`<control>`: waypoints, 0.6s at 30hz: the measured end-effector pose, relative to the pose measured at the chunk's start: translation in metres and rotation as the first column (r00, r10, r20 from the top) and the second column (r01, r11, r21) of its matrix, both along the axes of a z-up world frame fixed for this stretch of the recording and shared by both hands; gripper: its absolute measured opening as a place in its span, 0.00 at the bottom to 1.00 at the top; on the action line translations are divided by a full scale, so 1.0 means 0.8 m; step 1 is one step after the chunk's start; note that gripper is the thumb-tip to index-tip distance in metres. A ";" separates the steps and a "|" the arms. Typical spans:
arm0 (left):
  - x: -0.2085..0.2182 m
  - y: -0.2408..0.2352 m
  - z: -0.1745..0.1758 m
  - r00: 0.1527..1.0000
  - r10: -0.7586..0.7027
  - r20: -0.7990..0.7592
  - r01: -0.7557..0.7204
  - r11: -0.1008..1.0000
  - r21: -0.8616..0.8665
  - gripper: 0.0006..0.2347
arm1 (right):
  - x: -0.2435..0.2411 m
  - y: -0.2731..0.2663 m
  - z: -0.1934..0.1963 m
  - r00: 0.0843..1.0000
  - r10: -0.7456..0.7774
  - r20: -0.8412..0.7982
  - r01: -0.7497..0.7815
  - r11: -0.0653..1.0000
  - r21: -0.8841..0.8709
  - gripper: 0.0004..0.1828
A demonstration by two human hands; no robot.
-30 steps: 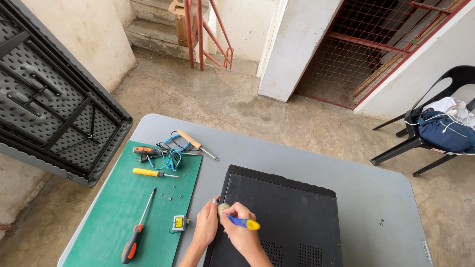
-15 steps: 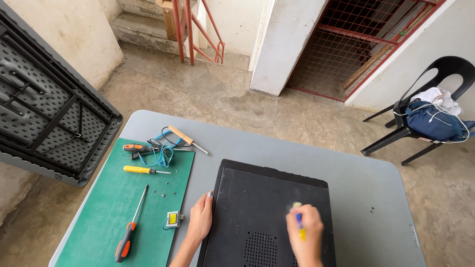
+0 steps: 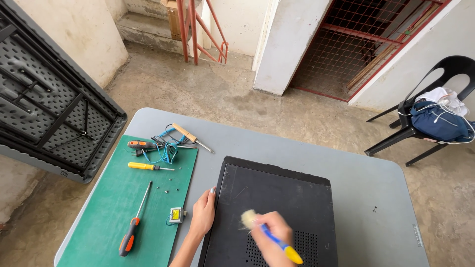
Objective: The person uses a small brush to clean the exterior surface of a black electronic device placed on a gray table. The person holds the device steady with the left hand while brushing with the right hand, focusing on the top and side surfaces.
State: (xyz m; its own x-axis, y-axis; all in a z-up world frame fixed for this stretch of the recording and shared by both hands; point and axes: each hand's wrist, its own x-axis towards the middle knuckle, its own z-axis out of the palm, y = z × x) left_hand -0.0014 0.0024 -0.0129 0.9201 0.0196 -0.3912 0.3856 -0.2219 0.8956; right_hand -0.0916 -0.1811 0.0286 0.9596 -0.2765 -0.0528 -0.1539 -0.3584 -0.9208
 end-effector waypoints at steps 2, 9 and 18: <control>-0.001 0.000 0.004 0.999 -0.002 -0.032 0.002 1.000 -0.015 0.14 | -0.003 -0.056 0.007 0.970 -0.145 0.193 0.205 0.919 -0.336 0.03; 0.000 -0.001 0.008 0.999 0.005 -0.050 -0.005 1.000 -0.016 0.14 | -0.031 -0.041 -0.040 0.884 0.069 0.462 0.250 0.767 -0.591 0.10; 0.000 -0.001 0.009 0.999 0.005 -0.039 -0.005 1.000 0.004 0.13 | -0.044 0.091 -0.015 0.978 0.185 0.092 -0.160 0.961 -0.227 0.11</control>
State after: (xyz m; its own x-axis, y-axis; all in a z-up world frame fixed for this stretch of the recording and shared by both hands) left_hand -0.0015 0.0019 -0.0059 0.9038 0.0255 -0.4272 0.4216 -0.2238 0.8787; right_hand -0.1268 -0.1082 0.0164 0.9901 -0.0989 0.0997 0.0269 -0.5636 -0.8256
